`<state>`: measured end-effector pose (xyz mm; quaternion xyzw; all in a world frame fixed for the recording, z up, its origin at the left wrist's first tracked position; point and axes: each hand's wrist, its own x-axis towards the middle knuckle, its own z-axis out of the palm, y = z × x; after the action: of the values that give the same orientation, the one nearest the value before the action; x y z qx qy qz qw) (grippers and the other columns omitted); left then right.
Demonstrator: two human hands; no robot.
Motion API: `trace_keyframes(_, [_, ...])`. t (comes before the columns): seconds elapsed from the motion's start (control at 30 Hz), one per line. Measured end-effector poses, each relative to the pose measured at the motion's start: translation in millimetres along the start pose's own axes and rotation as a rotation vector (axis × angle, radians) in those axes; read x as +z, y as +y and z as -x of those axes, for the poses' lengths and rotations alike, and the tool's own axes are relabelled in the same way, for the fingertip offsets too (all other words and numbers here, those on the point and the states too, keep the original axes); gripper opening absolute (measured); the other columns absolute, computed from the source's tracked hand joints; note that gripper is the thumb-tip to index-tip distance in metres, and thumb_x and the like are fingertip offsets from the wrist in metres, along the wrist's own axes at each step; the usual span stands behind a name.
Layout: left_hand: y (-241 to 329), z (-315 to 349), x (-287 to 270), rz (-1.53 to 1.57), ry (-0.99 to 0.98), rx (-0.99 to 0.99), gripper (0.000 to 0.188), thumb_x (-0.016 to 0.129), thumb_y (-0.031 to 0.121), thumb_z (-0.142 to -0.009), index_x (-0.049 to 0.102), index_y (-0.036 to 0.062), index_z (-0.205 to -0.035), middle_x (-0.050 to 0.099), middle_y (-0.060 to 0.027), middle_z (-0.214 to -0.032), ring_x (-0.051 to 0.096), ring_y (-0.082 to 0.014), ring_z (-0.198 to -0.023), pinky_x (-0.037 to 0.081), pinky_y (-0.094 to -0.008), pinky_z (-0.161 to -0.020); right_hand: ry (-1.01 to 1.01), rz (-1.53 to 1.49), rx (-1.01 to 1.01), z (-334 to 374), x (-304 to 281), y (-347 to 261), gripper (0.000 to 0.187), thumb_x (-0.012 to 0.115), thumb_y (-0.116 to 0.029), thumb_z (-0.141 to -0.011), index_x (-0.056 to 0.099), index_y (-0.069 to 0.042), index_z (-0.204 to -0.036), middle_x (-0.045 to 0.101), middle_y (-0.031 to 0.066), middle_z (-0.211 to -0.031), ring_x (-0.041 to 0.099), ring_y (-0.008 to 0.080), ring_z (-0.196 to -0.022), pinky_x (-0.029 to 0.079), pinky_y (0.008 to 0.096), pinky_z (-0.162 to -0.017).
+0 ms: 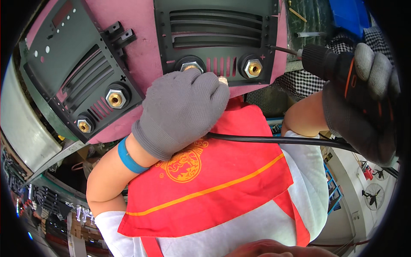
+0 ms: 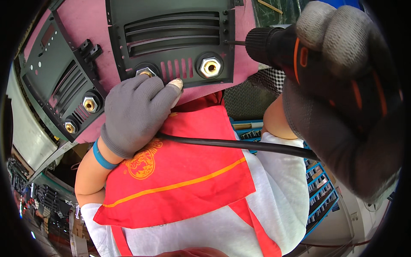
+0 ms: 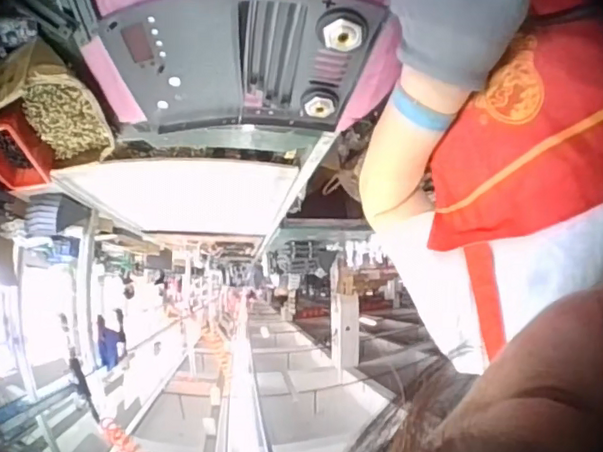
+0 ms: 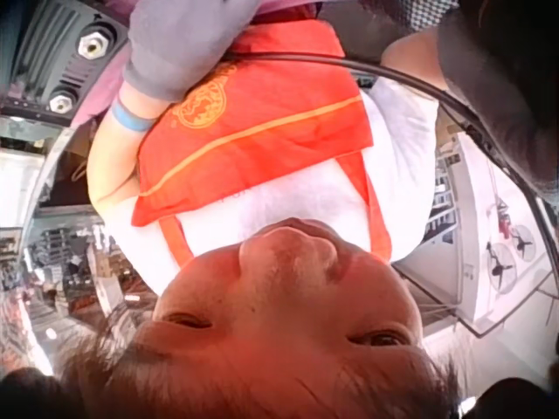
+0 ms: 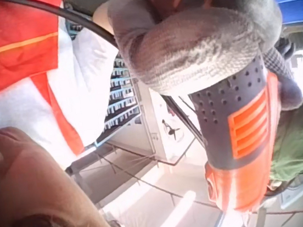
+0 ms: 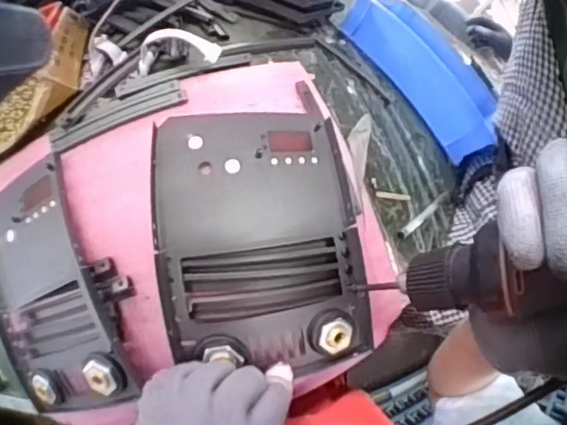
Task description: Use an electric screwdriver to attach components and assemble a black electronic equipment housing.
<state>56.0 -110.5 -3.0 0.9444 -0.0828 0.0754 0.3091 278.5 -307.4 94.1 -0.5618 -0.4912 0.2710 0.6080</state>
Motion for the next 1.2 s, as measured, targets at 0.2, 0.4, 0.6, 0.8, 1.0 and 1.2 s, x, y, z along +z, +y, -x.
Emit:
trace_keyframes(0.2, [-0.3, -2.1, 1.6, 0.027, 0.009, -0.004, 0.029, 0.069, 0.012, -0.07, 0.065, 0.0058, -0.097, 0.048, -0.0038, -0.068, 0.054, -0.0211, -0.062, 0.043, -0.0325, -0.05, 0.034, -0.034, -0.027, 14.3, -13.6, 9.8, 0.022, 0.052, -0.033, -0.092, 0.05, -0.015, -0.081, 0.042, -0.0036, -0.08, 0.045, 0.0119, -0.077, 0.037, 0.0299, -0.069])
trace_keyframes(0.4, [1.2, -3.3, -0.7, 0.011, -0.007, -0.008, 0.027, 0.07, 0.014, -0.071, 0.066, 0.007, -0.097, 0.048, -0.0035, -0.067, 0.054, -0.0212, -0.062, 0.042, -0.0328, -0.05, 0.062, -0.057, -0.052, 35.9, -47.9, 12.8, 0.022, 0.053, -0.034, -0.092, 0.051, -0.015, -0.082, 0.042, -0.004, -0.08, 0.045, 0.0118, -0.078, 0.037, 0.0305, -0.068])
trace_keyframes(0.6, [-1.5, -1.5, 4.1, 0.015, 0.01, -0.008, 0.025, 0.07, 0.015, -0.073, 0.066, 0.0082, -0.096, 0.048, -0.0028, -0.068, 0.054, -0.0213, -0.062, 0.042, -0.0337, -0.049, 0.088, -0.072, -0.086, 21.9, -12.0, 26.5, 0.022, 0.053, -0.035, -0.092, 0.051, -0.015, -0.082, 0.042, -0.0044, -0.081, 0.044, 0.0117, -0.078, 0.036, 0.031, -0.068])
trace_keyframes(0.8, [-0.4, -5.5, 0.6, 0.022, -0.032, -0.025, 0.025, 0.067, 0.015, -0.072, 0.064, 0.0101, -0.095, 0.05, -0.0032, -0.069, 0.056, -0.0212, -0.064, 0.043, -0.0339, -0.05, 0.092, -0.097, -0.115, 11.9, 7.4, 25.0, 0.022, 0.054, -0.035, -0.091, 0.051, -0.015, -0.082, 0.042, -0.0047, -0.081, 0.044, 0.0116, -0.078, 0.035, 0.0315, -0.068])
trace_keyframes(1.0, [0.1, -4.3, 2.3, 0.018, -0.019, -0.019, 0.025, 0.065, 0.015, -0.071, 0.063, 0.0102, -0.095, 0.051, -0.0034, -0.07, 0.057, -0.0221, -0.067, 0.045, -0.0332, -0.051, -0.107, -0.166, 0.147, -1.1, 21.1, 18.1, 0.036, 0.061, -0.039, -0.084, 0.062, -0.012, -0.107, 0.052, -0.0004, -0.099, 0.044, 0.0134, -0.079, 0.034, 0.0316, -0.067])
trace_keyframes(1.2, [-2.4, -13.4, -0.7, -0.024, 0.059, -0.066, 0.024, 0.066, 0.014, -0.073, 0.062, 0.0084, -0.096, 0.051, -0.0054, -0.071, 0.056, -0.0244, -0.068, 0.045, -0.0347, -0.055, 0.165, -0.015, -0.208, -7.4, -6.8, 7.9, 0.025, 0.057, -0.033, -0.085, 0.06, -0.009, -0.093, 0.056, 0.0016, -0.086, 0.047, 0.0127, -0.072, 0.037, 0.0305, -0.066])
